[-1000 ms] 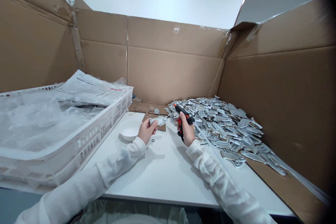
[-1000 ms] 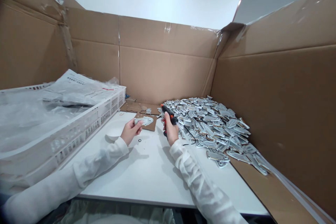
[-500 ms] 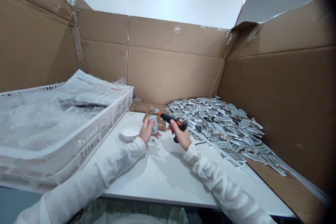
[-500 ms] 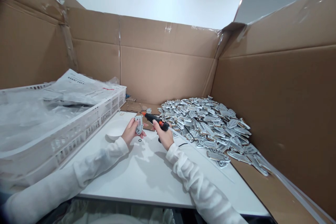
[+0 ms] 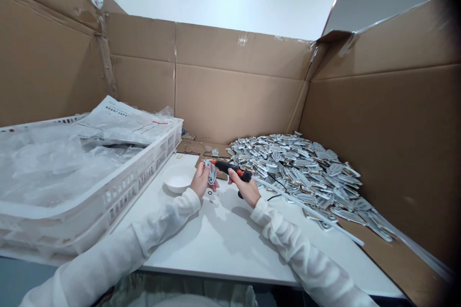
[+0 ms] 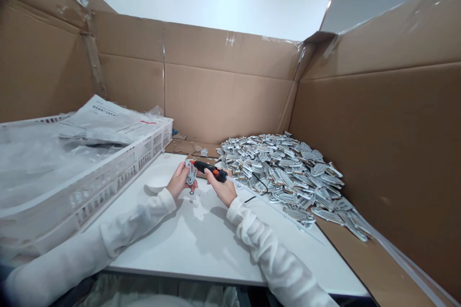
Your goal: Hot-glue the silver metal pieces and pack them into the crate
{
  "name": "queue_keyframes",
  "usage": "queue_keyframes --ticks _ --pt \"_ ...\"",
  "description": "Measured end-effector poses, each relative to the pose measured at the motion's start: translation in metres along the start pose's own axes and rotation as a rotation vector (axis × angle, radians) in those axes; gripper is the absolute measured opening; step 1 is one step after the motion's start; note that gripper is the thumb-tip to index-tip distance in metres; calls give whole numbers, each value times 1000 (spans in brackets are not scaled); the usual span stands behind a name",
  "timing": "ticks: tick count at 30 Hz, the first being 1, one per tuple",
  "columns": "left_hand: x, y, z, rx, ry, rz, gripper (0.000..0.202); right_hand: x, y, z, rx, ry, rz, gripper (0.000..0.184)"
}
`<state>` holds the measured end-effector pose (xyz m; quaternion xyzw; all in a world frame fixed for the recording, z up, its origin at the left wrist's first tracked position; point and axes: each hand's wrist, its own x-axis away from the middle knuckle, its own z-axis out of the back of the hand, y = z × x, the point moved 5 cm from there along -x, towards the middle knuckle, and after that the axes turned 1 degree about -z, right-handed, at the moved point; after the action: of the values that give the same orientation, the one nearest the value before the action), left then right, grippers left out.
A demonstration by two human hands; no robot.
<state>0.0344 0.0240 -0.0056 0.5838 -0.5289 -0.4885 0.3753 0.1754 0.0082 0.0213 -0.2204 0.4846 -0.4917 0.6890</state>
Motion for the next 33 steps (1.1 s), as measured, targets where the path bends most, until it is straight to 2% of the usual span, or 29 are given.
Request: queue_keyframes --ticks 8,33 --pt "3 2 -1 -24 -13 -15 22 0 -2 0 -13 -19 -9 43" --pt "7 4 -1 -52 11 -73 24 0 0 0 2 -30 -60 45"
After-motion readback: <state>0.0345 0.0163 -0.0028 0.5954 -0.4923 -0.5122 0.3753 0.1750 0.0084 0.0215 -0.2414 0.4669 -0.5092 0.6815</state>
